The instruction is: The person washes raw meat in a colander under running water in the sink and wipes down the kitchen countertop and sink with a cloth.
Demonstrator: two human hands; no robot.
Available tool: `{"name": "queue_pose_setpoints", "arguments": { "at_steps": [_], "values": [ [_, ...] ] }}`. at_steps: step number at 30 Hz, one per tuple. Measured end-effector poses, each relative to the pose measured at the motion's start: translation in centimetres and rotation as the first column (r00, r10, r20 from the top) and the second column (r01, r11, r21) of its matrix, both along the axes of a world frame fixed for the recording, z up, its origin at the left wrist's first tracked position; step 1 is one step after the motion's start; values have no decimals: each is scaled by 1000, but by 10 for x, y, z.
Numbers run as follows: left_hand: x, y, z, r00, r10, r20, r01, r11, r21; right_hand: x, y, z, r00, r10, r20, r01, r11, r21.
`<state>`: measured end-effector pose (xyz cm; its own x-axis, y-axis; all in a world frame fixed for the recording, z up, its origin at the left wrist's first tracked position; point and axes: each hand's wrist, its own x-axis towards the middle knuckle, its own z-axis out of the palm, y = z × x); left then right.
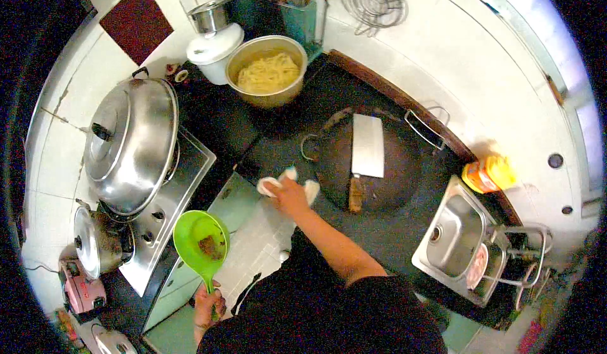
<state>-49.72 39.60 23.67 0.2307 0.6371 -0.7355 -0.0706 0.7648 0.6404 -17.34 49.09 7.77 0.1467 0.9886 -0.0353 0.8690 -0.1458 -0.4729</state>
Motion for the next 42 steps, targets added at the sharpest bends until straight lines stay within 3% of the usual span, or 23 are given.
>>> {"name": "queue_pose_setpoints", "arguments": {
  "at_steps": [2,8,10,12,14,16,18,19,21,22,23,25,26,29,32,33,34,35,36,37,38,40,42],
  "values": [
    [-7,0,-4,1000,-13,-8,13,1000,-25,16,-67,0,996,-90,-26,93,984,150],
    [-8,16,-12,971,-229,64,230,973,3,81,-284,1,874,-461,155,449,887,108],
    [2,34,-31,938,-326,116,324,945,35,128,-392,-23,616,-733,289,710,675,199],
    [22,46,-35,911,-385,146,377,923,80,170,-457,-43,308,-872,381,917,379,127],
    [48,60,-42,896,-395,202,390,919,64,178,-462,-10,201,-957,208,932,253,261],
    [74,77,-53,873,-418,251,416,907,64,172,-439,7,312,-949,-45,913,286,290],
    [104,93,-68,848,-412,333,409,909,82,142,-379,28,504,-852,141,802,522,289],
    [119,102,-75,838,-419,350,421,904,74,117,-338,59,581,-807,108,800,590,103],
    [145,117,-84,836,-428,344,438,897,52,94,-279,25,733,-672,109,669,740,70],
    [161,125,-89,855,-401,328,417,909,22,72,-253,29,831,-548,99,531,833,154],
    [173,135,-101,861,-390,325,412,911,1,58,-231,35,900,-384,204,385,922,38],
    [189,145,-107,848,-394,354,433,901,-36,34,-208,-19,873,-450,190,434,893,118],
    [194,147,-104,855,-395,336,439,896,-65,26,-215,-6,891,-429,149,375,880,292],
    [189,162,-125,860,-461,219,429,885,180,46,-263,5,873,-484,57,472,870,145],
    [186,142,-98,938,-275,-212,339,854,395,82,-371,16,789,-612,49,610,791,47],
    [139,203,-148,893,-405,-198,449,828,336,97,-413,13,734,-672,102,668,741,75],
    [130,186,-148,954,-83,-289,266,683,680,112,-457,6,674,-723,149,716,690,106],
    [104,223,-188,973,87,-215,107,652,750,130,-502,-1,590,-776,222,779,620,94],
    [104,200,-164,968,190,-160,20,582,813,149,-547,-7,500,-817,288,836,542,86],
    [114,173,-150,956,288,-51,-69,390,918,165,-592,-8,407,-878,252,882,450,141],
    [149,112,-92,849,385,-361,143,490,860,179,-635,-4,327,-878,350,887,413,208],
    [164,92,-97,834,460,-306,119,390,913,212,-708,5,225,-854,469,939,319,130],
    [193,39,-81,898,338,-281,157,349,924,251,-781,-3,124,-808,576,989,146,-9]
  ]
}}
